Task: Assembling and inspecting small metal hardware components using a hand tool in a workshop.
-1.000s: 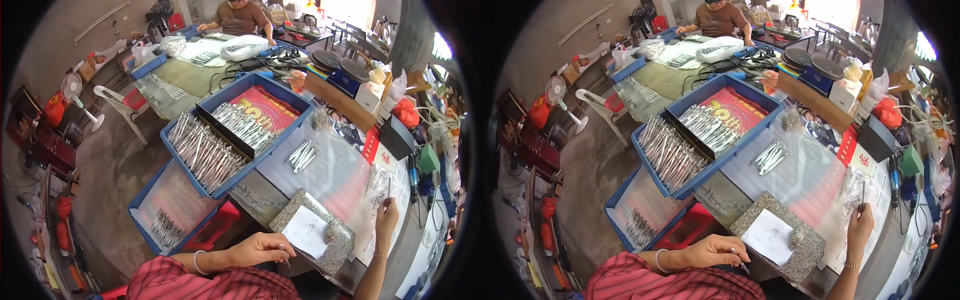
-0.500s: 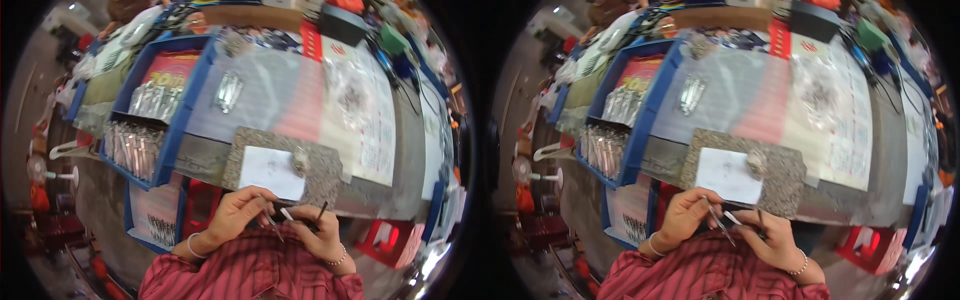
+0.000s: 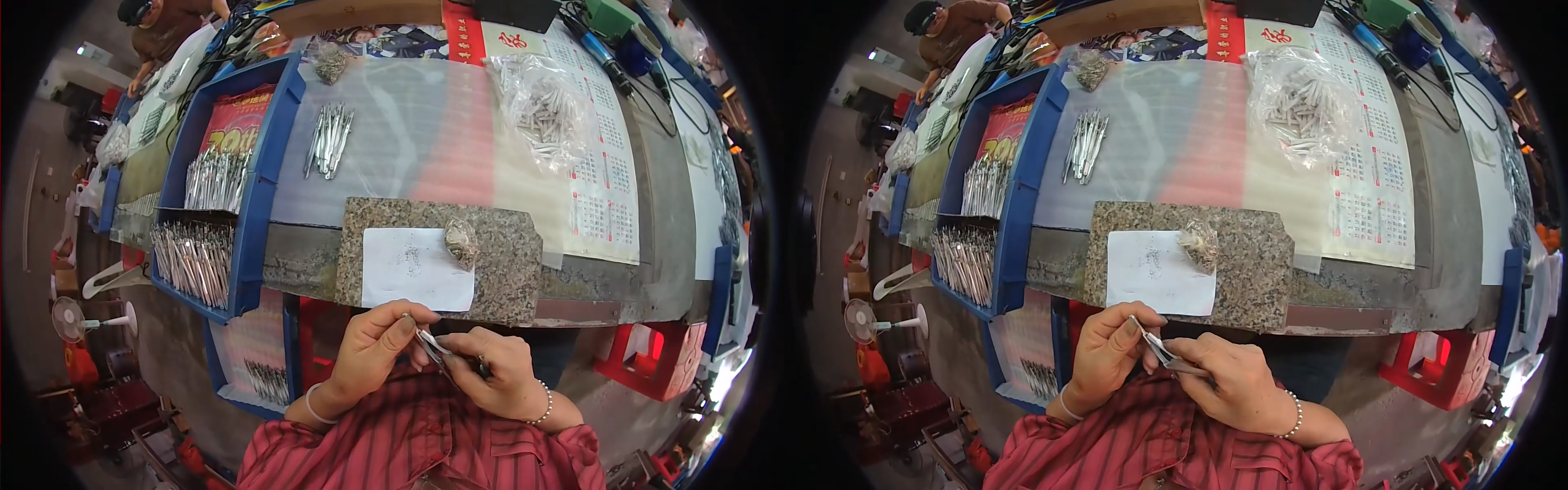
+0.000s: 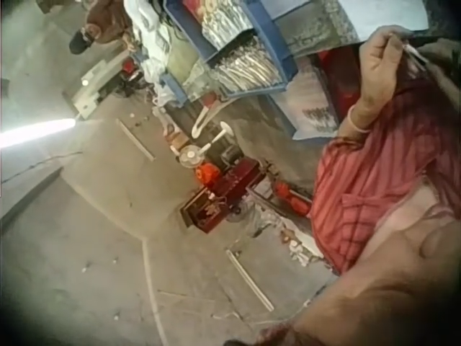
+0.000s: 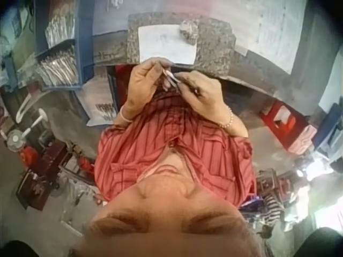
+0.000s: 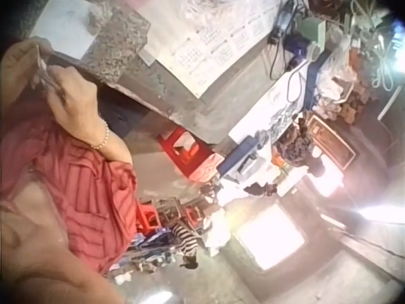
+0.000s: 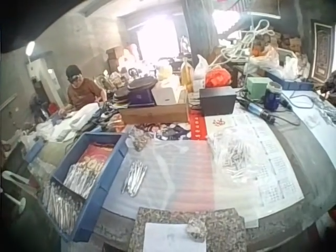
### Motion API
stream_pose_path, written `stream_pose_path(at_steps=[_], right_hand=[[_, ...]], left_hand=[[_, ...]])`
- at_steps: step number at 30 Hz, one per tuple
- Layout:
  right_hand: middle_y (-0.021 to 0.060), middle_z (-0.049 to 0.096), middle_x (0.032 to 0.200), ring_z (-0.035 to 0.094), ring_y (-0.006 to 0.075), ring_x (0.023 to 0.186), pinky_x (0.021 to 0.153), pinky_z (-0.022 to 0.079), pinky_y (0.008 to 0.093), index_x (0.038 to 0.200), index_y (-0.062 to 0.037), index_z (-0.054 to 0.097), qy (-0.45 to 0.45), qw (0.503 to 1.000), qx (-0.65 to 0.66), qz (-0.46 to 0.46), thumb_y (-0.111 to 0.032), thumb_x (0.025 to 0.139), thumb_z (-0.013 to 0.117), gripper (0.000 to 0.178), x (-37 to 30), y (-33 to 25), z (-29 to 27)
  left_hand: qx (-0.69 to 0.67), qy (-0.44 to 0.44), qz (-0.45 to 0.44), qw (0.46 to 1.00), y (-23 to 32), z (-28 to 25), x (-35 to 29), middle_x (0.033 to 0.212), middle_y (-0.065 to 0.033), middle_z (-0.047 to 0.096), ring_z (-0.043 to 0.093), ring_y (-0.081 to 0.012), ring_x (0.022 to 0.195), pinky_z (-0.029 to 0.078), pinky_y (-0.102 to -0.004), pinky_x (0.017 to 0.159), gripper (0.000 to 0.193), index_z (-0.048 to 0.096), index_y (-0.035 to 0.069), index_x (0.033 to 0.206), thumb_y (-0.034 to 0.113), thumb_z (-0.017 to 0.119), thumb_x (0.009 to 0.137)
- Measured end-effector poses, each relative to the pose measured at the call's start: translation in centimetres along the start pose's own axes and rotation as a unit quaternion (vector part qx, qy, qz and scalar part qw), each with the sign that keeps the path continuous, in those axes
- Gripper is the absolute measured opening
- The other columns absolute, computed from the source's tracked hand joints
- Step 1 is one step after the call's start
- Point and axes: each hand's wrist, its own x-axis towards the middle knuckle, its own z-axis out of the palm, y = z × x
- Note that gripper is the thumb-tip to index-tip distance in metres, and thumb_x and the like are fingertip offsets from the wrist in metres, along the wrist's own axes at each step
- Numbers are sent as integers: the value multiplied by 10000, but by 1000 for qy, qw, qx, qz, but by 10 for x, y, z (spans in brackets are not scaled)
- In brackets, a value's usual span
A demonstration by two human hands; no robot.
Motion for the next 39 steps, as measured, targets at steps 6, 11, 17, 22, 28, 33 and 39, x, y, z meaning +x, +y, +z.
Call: stream_pose_path(at_steps=[6, 11, 17, 22, 28, 33, 39], right_hand=[[71, 541, 700, 566, 198, 541, 455, 444, 311, 1053, 6, 620, 21, 993, -86, -79, 12, 727, 673, 330, 3, 4, 11], [87, 586, 687, 563, 213, 512, 424, 423, 301, 1056, 27, 602, 50, 981, -131, -131, 48, 687, 697, 382, 3, 5, 30], [81, 605, 717, 582, 204, 518, 453, 453, 296, 988, -1, 651, 64, 976, -168, -125, 64, 673, 703, 326, -7, 5, 26], [55, 595, 721, 569, 219, 562, 486, 447, 326, 980, -43, 646, -45, 957, -232, -167, 26, 642, 725, 354, 9, -15, 2], [100, 614, 763, 582, 212, 571, 492, 463, 319, 973, -18, 658, -24, 962, -230, -143, -126, 782, 698, 223, 34, -18, -20], [186, 672, 897, 597, 241, 592, 500, 435, 288, 959, 23, 638, 125, 981, -107, -108, -420, 1002, 337, 537, 39, -19, -25], [208, 686, 960, 665, 301, 723, 608, 512, 289, 893, 7, 646, 50, 995, -83, -9, -407, 987, 401, 490, 39, -15, -22]], left_hand=[[19, -3, 14, 1000, -1, -4, 3, 806, -30, 612, 584, -64, 686, 500, -212, 624, 287, 585, -27, 1152, 199, 488, 1005], [95, 40, 22, 994, 4, 1, 2, 770, 14, 567, 524, -31, 684, 450, -179, 603, 221, 605, 2, 1107, 166, 503, 999], [16, -30, -15, 999, 3, -10, -2, 827, 16, 603, 569, -23, 736, 486, -182, 659, 204, 609, 18, 1078, 181, 520, 994], [308, -143, 173, 925, 21, -30, 3, 878, -54, 646, 636, -134, 790, 499, -247, 670, 144, 626, 12, 1013, 86, 643, 890], [373, -56, 269, 887, 26, -25, 6, 831, -99, 630, 632, -260, 761, 489, -335, 660, 122, 623, 23, 896, 29, 692, 796], [451, 41, 356, 817, 26, -42, 28, 846, -63, 648, 625, -254, 777, 450, -355, 738, 153, 629, 63, 868, 12, 710, 748], [546, 79, 384, 740, 13, -55, 33, 843, -26, 629, 619, -225, 901, 376, -385, 832, 180, 632, 91, 868, 36, 715, 717]])
